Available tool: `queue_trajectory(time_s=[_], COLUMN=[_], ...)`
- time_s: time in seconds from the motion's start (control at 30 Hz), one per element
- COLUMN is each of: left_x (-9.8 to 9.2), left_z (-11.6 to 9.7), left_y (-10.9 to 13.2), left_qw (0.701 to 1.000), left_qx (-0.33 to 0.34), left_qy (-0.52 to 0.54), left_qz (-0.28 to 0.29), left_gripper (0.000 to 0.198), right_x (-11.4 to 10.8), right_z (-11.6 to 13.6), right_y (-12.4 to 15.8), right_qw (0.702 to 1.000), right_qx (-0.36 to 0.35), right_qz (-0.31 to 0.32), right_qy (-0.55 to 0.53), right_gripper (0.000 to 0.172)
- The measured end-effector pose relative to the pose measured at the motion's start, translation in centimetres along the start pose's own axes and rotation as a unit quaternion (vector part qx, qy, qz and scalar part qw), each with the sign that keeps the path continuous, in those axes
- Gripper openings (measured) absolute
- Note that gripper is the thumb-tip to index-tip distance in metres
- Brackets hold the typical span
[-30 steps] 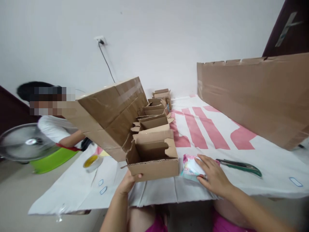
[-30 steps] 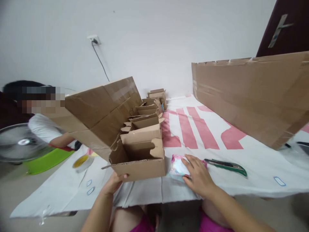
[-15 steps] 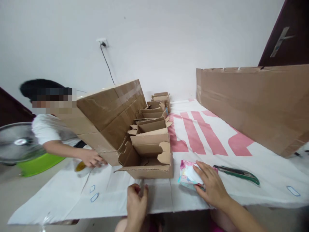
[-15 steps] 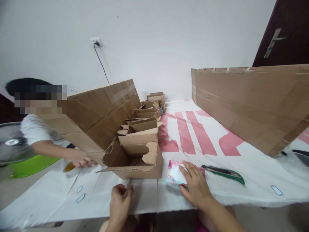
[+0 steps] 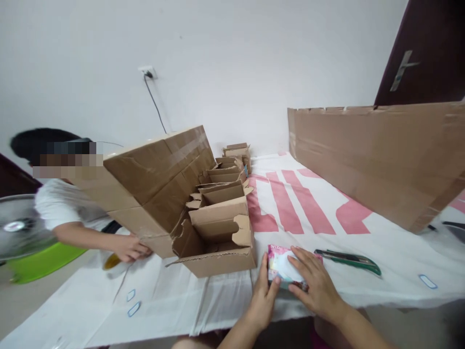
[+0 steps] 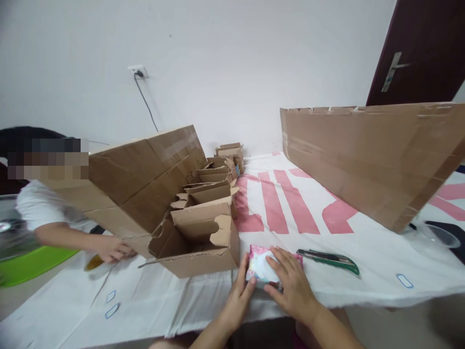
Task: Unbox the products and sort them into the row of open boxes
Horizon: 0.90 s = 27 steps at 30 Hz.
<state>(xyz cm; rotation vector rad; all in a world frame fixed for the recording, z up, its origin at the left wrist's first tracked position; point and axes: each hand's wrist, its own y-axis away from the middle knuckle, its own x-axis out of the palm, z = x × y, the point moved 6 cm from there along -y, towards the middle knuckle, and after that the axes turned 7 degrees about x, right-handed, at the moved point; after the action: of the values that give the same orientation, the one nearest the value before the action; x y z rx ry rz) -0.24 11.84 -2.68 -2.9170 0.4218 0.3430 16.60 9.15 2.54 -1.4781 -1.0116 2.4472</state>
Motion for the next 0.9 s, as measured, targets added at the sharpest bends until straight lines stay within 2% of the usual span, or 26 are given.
queue_trajectory(time_s=[0.1,0.23,0.3,0.4,0.53,0.67,0.77,0.83,0.9], left_x=[0.2,-0.1,0.0,0.5,0.6,0.9,1.3,1.9,2.6], left_z=[0.6,1.2,1.2,0.8,-1.7,-7.2,-10.2,-11.1,-11.3], left_y=[-0.5,-0.3,-0.2,-0.7,-3.6,-9.6,-14.0,-15.9,-16.3], left_qw=[0.999,0.999,0.999,0.999,0.996,0.987,0.982,0.981,0.981], left_qx=[-0.018,-0.021,-0.016,-0.003,0.022,0.105,0.116,0.122,0.136], left_qy=[0.028,0.036,0.032,0.027,0.016,0.027,0.044,0.05,0.055], left_qz=[-0.015,-0.027,-0.026,-0.034,-0.08,-0.118,-0.145,-0.143,-0.127], left_gripper=[0.071,0.068,0.068,0.068,0.072,0.075,0.074,0.074,0.073], right_x=[-0.8,-1.0,-0.4,0.4,-1.2,-3.8,-5.4,-6.2,-6.6], right_z=[-1.4,-4.9,-5.7,-5.8,-6.3,-8.9,-11.3,-12.4,-12.8], right_y=[1.4,5.0,6.2,5.8,1.2,-6.5,-11.7,-13.7,-14.1], right_qw=[0.997,0.965,0.956,0.96,0.961,0.949,0.938,0.935,0.931], right_qx=[0.066,0.234,0.268,0.259,0.239,0.231,0.245,0.251,0.258], right_qz=[-0.043,-0.114,-0.101,-0.057,-0.083,-0.11,-0.13,-0.14,-0.145], right_qy=[-0.018,-0.036,-0.053,-0.084,-0.114,-0.183,-0.208,-0.21,-0.213], right_gripper=[0.052,0.048,0.043,0.035,0.036,0.048,0.056,0.056,0.055])
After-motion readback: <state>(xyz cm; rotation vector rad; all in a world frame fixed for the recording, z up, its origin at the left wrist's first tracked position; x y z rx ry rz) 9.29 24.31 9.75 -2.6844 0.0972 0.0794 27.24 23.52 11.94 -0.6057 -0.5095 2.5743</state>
